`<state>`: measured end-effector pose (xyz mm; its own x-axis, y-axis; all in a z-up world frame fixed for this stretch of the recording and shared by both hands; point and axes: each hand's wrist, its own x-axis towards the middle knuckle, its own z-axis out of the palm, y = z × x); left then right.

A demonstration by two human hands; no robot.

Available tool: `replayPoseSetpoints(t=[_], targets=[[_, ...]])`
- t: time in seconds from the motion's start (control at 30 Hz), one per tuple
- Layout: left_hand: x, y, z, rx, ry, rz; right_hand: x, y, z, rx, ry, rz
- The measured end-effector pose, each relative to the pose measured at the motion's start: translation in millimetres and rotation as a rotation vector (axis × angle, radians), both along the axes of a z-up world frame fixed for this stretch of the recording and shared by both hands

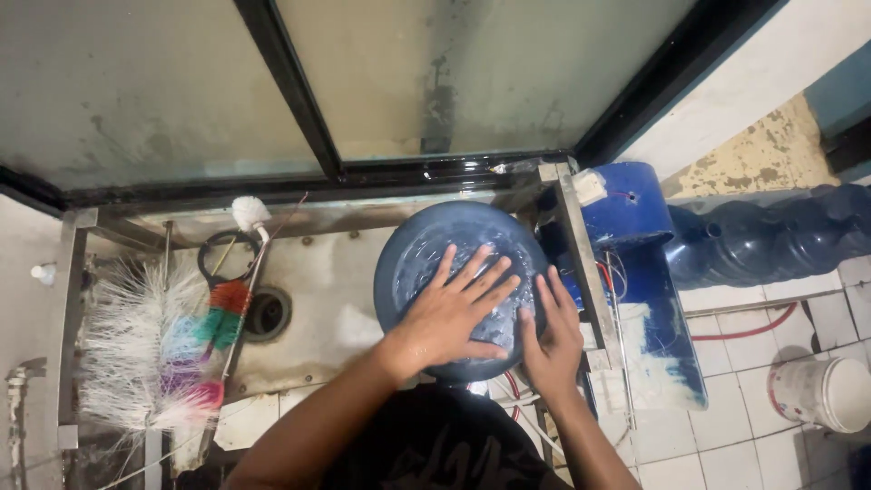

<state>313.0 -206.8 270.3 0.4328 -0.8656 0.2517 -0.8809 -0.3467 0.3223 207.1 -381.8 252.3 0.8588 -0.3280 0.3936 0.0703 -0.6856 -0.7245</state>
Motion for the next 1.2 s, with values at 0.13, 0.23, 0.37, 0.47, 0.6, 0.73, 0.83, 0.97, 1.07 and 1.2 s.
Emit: replayPoseSetpoints(t=[0.13,0.23,0.37,0.47,0.6,0.73,0.83,0.97,1.07,1.2], targets=[[31,4,7,0.069,0.131,-0.091,-20,19,-12,-0.102,-0.066,-0.038],[31,-14,4,0.071,0.141,0.011,-38,34,-18,-0.134,-0.157,-0.004],[0,-58,-10,0.012,0.049,0.121,-44,28,-24,-0.113,-0.222,0.002],[-9,-54,-10,0.075,-0.007,0.064,-2,-15,-24,0.132,-0.371,-0.173],[-19,-40,4,0.309,0.065,-0.103,85,-67,-7,0.180,-0.294,-0.054],[-4,-20,11,0.222,0.076,-0.269,147,-68,-2,0.160,0.100,0.371],[10,6,21,0.228,0.136,-0.200,138,-63,-2,0.542,0.357,0.337],[33,56,41,0.326,0.238,0.095,91,-39,1,0.954,0.298,0.101],[49,79,41,0.544,0.350,0.238,55,-4,-9,0.766,0.188,-0.076],[58,80,22,0.106,0.451,0.241,0,31,-48,0.659,0.077,-0.176]])
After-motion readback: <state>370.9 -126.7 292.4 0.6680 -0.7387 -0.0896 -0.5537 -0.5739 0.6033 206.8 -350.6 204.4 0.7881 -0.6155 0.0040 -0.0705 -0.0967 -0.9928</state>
